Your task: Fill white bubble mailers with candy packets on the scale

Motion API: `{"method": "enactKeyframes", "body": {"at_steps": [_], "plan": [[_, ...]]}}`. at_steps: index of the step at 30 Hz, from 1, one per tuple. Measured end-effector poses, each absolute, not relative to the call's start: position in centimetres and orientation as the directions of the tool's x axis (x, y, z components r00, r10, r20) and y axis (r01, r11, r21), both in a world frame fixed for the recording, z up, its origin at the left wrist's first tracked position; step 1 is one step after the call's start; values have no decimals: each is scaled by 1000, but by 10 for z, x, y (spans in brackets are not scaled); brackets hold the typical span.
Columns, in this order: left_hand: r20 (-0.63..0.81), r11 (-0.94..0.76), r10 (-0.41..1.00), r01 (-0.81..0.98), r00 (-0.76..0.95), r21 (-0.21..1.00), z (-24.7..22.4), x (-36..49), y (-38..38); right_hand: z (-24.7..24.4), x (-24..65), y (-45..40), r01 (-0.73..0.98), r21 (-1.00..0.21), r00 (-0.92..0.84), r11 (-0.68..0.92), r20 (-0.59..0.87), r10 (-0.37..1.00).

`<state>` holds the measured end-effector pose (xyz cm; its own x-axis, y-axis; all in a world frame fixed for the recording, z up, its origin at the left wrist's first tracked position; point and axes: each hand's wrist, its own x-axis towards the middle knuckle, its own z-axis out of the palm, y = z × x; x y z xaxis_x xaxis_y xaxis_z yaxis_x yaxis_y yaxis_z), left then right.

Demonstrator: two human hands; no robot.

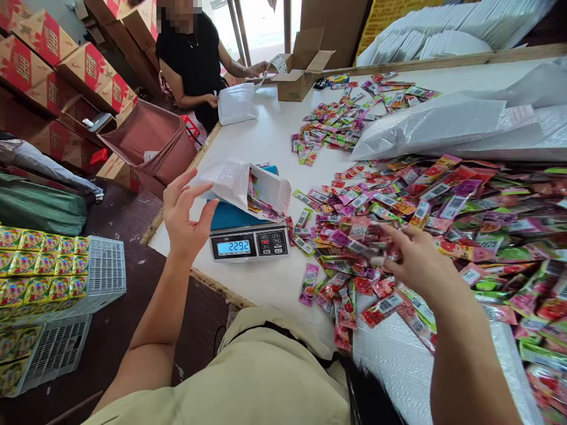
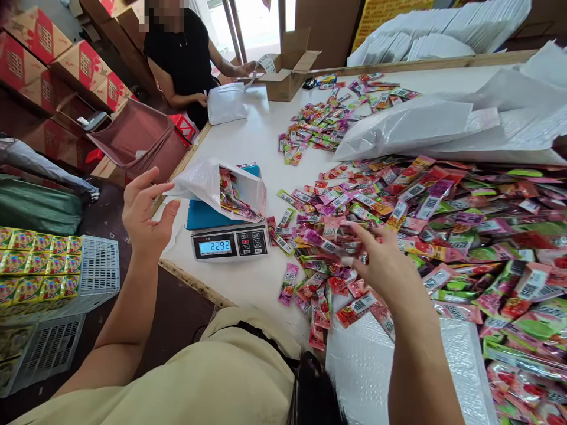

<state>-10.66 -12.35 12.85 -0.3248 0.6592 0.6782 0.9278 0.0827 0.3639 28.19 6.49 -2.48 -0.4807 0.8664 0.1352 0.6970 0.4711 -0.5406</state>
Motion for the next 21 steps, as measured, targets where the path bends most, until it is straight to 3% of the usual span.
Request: {"method": "enactKeyframes", "body": {"at_steps": [3,7,10,14,18,21], "plan": [[661,116,674,930,-331,348,119,-115,-131,-20,276,70,792,-440,-421,423,108,901],[645,162,675,924,-359,345,113,-121,-133,14,202,60,606,-600,-527,522,188,829],[649,127,684,931,-333,343,114,-123,-133,22,132,52,563,-602,-645,567,109,756],[631,88,743,967,-224,239,108,-121,-131,9,80,47,647,-487,-685,586,-33,728],[467,60,880,996,-86,71,74,-100,-115,15,94,52,677,-494,-653,545,-63,755],[419,24,907,999,-41,45,51,-93,-93,23,154,66,696,-552,-553,459,-5,833]]}}
